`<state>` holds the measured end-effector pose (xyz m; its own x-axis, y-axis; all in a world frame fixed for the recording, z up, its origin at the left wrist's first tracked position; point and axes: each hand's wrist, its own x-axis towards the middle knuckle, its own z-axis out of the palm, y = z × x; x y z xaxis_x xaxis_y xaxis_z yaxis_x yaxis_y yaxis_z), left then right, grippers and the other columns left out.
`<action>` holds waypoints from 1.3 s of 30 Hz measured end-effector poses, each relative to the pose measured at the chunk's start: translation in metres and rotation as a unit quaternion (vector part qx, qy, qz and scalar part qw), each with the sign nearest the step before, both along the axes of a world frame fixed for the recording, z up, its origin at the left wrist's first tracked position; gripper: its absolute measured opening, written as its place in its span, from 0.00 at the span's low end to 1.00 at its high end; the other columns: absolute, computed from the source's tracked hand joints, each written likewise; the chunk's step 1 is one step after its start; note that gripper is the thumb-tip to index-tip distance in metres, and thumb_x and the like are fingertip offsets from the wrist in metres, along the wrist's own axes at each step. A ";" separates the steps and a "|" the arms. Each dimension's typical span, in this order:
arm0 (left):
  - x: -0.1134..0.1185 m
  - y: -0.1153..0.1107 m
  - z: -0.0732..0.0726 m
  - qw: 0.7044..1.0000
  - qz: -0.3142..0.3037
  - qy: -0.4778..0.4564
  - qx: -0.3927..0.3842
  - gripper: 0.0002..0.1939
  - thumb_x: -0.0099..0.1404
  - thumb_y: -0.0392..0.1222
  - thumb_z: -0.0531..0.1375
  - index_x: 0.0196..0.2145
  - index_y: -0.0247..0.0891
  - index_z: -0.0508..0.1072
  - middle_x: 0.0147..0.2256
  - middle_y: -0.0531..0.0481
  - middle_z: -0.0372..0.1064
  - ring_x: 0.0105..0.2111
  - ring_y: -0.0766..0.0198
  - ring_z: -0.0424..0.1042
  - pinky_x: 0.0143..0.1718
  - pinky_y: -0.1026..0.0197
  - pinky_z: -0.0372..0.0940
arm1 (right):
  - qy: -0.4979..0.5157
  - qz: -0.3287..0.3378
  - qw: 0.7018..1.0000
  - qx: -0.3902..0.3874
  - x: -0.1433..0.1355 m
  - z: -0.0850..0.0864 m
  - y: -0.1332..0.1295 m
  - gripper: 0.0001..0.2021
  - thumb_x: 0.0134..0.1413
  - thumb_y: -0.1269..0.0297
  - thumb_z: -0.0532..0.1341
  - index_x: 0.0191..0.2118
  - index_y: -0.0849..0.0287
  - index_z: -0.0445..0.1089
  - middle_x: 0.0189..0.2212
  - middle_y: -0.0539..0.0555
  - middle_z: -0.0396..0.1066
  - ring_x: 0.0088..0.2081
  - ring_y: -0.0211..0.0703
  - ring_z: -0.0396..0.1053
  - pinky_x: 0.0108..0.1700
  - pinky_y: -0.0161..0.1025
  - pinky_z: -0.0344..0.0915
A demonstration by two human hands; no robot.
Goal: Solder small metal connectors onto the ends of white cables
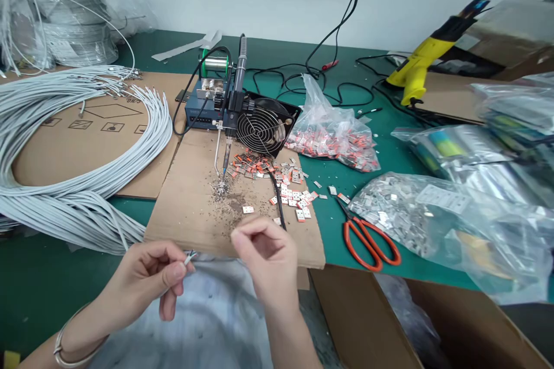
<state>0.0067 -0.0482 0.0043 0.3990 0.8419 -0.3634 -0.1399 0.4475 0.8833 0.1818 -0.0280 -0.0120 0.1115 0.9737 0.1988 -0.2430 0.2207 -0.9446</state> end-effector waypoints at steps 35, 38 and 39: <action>0.010 0.134 0.005 0.971 -0.157 0.166 0.075 0.08 0.60 0.38 0.56 0.32 0.29 0.70 0.15 0.58 0.62 0.14 0.73 0.64 0.16 0.72 0.61 | -0.310 0.229 0.922 -0.042 0.047 0.018 0.079 0.05 0.50 0.69 0.60 0.28 0.57 0.74 0.24 0.51 0.67 0.24 0.40 0.64 0.24 0.36 0.61; 0.013 0.139 0.009 0.969 -0.182 0.157 0.063 0.08 0.60 0.38 0.57 0.27 0.29 0.70 0.14 0.57 0.62 0.14 0.73 0.63 0.16 0.71 0.60 | -0.277 0.224 0.931 -0.083 0.043 0.016 0.086 0.04 0.50 0.67 0.61 0.26 0.58 0.70 0.21 0.49 0.64 0.22 0.36 0.61 0.22 0.33 0.58; 0.013 0.139 0.008 0.969 -0.189 0.152 0.051 0.08 0.59 0.38 0.58 0.27 0.29 0.71 0.14 0.57 0.62 0.14 0.73 0.63 0.16 0.71 0.60 | -0.256 0.233 0.931 -0.115 0.041 0.016 0.088 0.05 0.49 0.66 0.61 0.26 0.59 0.68 0.20 0.48 0.64 0.20 0.34 0.60 0.20 0.31 0.57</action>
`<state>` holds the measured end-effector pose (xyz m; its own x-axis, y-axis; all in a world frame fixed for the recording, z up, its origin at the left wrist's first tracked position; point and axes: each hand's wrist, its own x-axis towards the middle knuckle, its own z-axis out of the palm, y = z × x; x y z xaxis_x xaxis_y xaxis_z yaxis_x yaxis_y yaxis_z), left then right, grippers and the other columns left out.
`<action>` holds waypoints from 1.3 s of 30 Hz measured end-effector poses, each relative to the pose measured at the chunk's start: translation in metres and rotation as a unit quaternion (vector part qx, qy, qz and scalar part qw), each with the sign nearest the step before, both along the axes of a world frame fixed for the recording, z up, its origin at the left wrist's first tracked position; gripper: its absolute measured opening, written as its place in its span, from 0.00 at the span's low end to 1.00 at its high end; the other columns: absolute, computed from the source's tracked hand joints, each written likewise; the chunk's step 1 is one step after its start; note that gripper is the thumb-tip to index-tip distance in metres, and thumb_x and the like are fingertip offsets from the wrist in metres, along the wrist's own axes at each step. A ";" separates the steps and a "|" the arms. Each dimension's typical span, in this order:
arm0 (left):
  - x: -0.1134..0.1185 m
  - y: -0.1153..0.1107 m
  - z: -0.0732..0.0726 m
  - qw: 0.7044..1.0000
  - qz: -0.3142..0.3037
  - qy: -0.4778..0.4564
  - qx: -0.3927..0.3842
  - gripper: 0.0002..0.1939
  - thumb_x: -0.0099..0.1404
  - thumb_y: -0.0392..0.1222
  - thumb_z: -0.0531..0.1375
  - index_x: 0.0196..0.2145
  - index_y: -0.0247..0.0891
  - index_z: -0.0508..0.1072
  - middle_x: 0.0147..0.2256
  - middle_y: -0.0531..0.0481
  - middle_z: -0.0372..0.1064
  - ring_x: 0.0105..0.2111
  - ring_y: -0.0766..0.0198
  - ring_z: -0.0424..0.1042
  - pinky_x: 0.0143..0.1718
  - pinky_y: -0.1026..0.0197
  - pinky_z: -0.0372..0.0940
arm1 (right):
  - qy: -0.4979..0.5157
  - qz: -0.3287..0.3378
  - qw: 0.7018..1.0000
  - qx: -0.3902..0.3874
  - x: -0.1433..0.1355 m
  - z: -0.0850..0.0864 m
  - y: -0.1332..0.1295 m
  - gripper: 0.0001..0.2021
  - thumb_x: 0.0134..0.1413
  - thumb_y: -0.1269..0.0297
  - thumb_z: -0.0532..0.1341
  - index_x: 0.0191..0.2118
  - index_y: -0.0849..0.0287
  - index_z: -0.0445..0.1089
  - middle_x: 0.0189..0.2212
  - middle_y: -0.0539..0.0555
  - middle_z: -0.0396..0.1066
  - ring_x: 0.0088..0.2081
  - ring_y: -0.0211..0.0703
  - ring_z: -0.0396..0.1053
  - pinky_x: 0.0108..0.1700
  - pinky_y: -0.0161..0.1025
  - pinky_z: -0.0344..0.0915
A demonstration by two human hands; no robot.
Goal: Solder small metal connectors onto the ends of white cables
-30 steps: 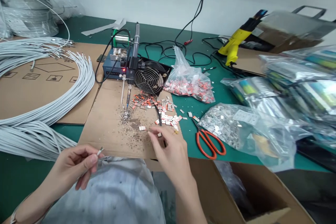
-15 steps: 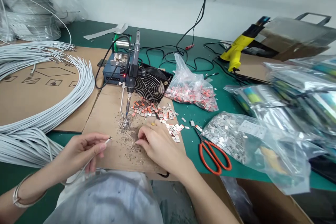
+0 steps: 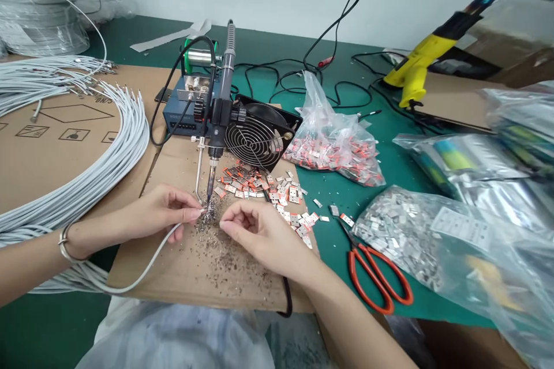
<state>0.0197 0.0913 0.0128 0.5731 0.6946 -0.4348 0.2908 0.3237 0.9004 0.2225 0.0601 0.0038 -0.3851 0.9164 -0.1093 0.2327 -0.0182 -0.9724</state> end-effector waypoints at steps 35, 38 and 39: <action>-0.008 0.003 -0.007 0.999 -0.038 -0.039 0.003 0.12 0.62 0.40 0.56 0.41 0.36 0.75 0.15 0.57 0.64 0.14 0.74 0.61 0.18 0.71 0.59 | 0.135 -0.127 0.972 -0.144 -0.020 -0.013 0.003 0.11 0.42 0.61 0.68 0.29 0.62 0.70 0.21 0.52 0.73 0.17 0.31 0.65 0.17 0.25 0.63; -0.008 0.003 -0.007 0.999 -0.031 -0.032 0.005 0.11 0.62 0.40 0.57 0.40 0.35 0.75 0.15 0.57 0.64 0.14 0.74 0.62 0.18 0.71 0.59 | 0.135 -0.125 0.972 -0.143 -0.021 -0.012 0.003 0.11 0.42 0.60 0.67 0.29 0.62 0.70 0.21 0.52 0.74 0.17 0.30 0.64 0.17 0.25 0.62; -0.008 0.003 -0.006 0.999 -0.028 -0.029 0.005 0.11 0.61 0.40 0.57 0.39 0.35 0.75 0.15 0.57 0.64 0.14 0.74 0.62 0.18 0.70 0.59 | 0.136 -0.126 0.972 -0.144 -0.020 -0.012 0.003 0.11 0.42 0.60 0.67 0.29 0.62 0.70 0.21 0.52 0.74 0.17 0.30 0.64 0.17 0.25 0.61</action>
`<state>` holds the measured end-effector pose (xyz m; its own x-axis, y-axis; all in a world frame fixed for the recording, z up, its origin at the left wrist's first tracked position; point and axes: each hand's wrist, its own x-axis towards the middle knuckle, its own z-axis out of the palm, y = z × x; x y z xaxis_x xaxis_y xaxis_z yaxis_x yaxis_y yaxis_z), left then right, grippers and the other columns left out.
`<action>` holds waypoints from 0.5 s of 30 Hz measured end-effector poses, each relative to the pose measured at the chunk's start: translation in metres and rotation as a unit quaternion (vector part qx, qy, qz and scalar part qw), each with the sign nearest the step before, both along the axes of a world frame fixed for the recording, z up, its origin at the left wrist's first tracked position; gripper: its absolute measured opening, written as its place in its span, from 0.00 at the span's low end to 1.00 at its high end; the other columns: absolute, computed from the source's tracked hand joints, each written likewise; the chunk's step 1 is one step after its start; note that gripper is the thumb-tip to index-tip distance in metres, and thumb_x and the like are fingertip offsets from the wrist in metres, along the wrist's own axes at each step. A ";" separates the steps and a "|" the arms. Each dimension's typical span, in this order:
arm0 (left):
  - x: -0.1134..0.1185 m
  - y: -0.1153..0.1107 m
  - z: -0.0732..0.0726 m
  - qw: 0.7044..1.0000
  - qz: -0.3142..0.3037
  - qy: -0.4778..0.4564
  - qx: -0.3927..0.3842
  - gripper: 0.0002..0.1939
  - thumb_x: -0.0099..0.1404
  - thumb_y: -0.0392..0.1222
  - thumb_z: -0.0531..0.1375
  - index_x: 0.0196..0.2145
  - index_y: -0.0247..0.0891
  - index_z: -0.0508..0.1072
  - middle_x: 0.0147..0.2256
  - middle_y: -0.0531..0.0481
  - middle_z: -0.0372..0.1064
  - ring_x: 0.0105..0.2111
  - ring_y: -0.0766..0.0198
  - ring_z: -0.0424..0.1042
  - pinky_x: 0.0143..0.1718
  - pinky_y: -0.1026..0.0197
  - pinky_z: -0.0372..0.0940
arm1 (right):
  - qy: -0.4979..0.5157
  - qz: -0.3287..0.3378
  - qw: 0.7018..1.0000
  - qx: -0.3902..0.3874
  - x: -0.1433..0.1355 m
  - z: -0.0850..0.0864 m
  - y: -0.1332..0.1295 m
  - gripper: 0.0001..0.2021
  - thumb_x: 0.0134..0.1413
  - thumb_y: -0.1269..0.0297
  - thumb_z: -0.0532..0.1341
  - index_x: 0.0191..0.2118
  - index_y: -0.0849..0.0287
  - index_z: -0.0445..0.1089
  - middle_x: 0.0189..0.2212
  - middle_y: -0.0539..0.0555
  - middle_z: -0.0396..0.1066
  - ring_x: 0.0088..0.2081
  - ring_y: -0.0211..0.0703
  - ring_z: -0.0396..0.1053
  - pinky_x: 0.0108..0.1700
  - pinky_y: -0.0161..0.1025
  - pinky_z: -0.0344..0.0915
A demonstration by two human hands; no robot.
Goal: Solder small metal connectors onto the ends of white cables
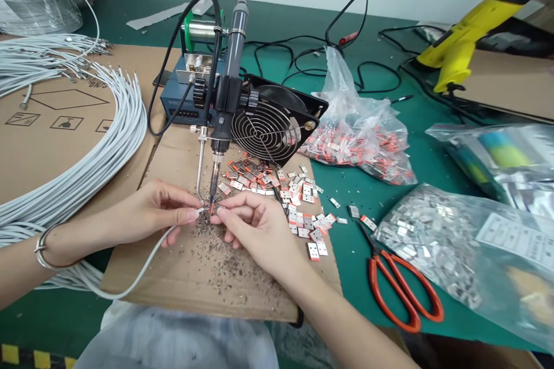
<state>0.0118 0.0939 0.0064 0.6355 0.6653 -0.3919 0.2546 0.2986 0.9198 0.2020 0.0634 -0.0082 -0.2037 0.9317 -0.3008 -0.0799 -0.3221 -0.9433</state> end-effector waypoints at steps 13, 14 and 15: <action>0.001 -0.001 0.003 0.999 0.030 0.024 -0.030 0.10 0.60 0.39 0.58 0.38 0.32 0.74 0.14 0.57 0.64 0.14 0.72 0.63 0.19 0.69 0.60 | 0.002 0.008 1.000 0.008 0.002 0.004 0.001 0.10 0.42 0.59 0.68 0.28 0.60 0.71 0.23 0.54 0.75 0.15 0.30 0.59 0.17 0.29 0.57; 0.002 -0.001 0.003 0.999 0.031 0.024 -0.031 0.10 0.59 0.39 0.59 0.38 0.32 0.74 0.13 0.57 0.64 0.14 0.71 0.63 0.19 0.68 0.60 | 0.001 0.010 1.000 0.007 0.002 0.004 0.001 0.10 0.42 0.59 0.68 0.28 0.60 0.71 0.23 0.54 0.75 0.15 0.30 0.59 0.16 0.29 0.56; 0.002 -0.001 0.004 0.999 0.033 0.024 -0.033 0.10 0.59 0.39 0.59 0.38 0.32 0.73 0.13 0.57 0.64 0.14 0.71 0.63 0.19 0.68 0.60 | 0.002 0.012 1.000 0.008 0.002 0.004 0.001 0.10 0.42 0.59 0.68 0.28 0.60 0.71 0.23 0.54 0.75 0.15 0.30 0.58 0.16 0.29 0.56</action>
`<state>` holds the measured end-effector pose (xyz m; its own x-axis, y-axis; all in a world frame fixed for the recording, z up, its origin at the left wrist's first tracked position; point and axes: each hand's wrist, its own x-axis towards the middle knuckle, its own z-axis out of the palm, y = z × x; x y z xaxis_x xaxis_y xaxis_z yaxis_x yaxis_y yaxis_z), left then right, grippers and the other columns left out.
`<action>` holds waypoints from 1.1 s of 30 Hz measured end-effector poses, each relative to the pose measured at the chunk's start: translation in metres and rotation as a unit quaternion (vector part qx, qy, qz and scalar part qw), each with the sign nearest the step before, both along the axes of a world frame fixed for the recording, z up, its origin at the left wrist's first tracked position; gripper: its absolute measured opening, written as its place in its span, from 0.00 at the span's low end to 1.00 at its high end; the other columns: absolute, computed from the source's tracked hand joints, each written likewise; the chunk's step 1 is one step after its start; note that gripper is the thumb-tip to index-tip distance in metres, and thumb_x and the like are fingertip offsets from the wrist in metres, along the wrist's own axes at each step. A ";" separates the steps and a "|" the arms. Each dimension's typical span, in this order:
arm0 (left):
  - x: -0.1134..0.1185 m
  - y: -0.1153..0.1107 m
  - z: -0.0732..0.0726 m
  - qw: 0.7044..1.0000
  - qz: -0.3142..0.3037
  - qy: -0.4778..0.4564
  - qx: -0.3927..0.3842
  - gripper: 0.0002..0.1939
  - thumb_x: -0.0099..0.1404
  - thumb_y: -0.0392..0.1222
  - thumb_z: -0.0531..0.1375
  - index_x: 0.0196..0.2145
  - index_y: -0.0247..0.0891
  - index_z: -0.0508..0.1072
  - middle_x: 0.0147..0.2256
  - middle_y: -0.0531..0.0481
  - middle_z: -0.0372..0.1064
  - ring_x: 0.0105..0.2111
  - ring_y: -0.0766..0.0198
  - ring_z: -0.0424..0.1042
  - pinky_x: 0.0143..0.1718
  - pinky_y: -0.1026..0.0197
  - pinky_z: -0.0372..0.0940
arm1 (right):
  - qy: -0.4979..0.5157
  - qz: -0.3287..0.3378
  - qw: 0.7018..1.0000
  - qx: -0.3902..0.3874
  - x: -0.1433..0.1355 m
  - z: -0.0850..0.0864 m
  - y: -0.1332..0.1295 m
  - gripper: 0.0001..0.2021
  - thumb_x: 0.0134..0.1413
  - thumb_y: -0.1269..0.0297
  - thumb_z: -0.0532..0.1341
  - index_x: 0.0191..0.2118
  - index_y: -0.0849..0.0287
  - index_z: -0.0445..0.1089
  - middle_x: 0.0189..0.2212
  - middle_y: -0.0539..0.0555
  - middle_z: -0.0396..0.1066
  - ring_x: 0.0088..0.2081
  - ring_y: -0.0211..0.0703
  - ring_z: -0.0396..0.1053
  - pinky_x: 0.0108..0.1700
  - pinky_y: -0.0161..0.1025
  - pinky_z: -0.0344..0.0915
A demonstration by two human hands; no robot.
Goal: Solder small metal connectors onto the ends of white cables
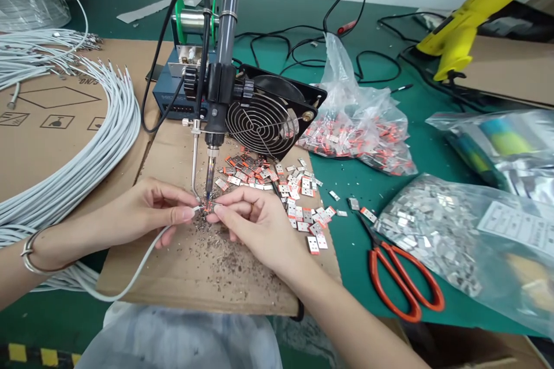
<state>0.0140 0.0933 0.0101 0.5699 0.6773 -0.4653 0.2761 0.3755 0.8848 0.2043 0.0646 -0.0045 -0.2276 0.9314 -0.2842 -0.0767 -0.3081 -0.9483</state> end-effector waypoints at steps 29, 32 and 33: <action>0.002 0.001 -0.003 1.000 0.008 0.005 0.005 0.10 0.58 0.38 0.60 0.37 0.31 0.75 0.14 0.57 0.64 0.14 0.71 0.64 0.17 0.69 0.60 | -0.025 -0.003 1.000 0.012 -0.002 -0.001 0.001 0.11 0.41 0.58 0.67 0.28 0.59 0.71 0.21 0.53 0.74 0.16 0.32 0.59 0.16 0.30 0.55; 0.002 0.001 -0.003 1.000 0.010 -0.003 0.006 0.07 0.58 0.37 0.59 0.34 0.32 0.74 0.16 0.58 0.64 0.14 0.72 0.64 0.16 0.70 0.59 | -0.032 -0.005 0.999 0.017 -0.001 -0.001 0.001 0.09 0.41 0.60 0.67 0.28 0.59 0.71 0.22 0.54 0.75 0.17 0.33 0.62 0.17 0.30 0.57; 0.002 0.001 -0.003 1.000 0.011 -0.005 0.003 0.07 0.58 0.37 0.60 0.33 0.32 0.74 0.17 0.58 0.64 0.14 0.73 0.64 0.16 0.70 0.59 | -0.034 -0.004 0.999 0.020 -0.001 -0.001 0.001 0.09 0.41 0.60 0.67 0.28 0.59 0.71 0.22 0.53 0.75 0.18 0.34 0.63 0.17 0.30 0.57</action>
<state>0.0155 0.0938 0.0071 0.5597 0.6928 -0.4547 0.2584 0.3754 0.8901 0.2032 0.0659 -0.0058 -0.2018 0.9438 -0.2617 -0.0130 -0.2698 -0.9628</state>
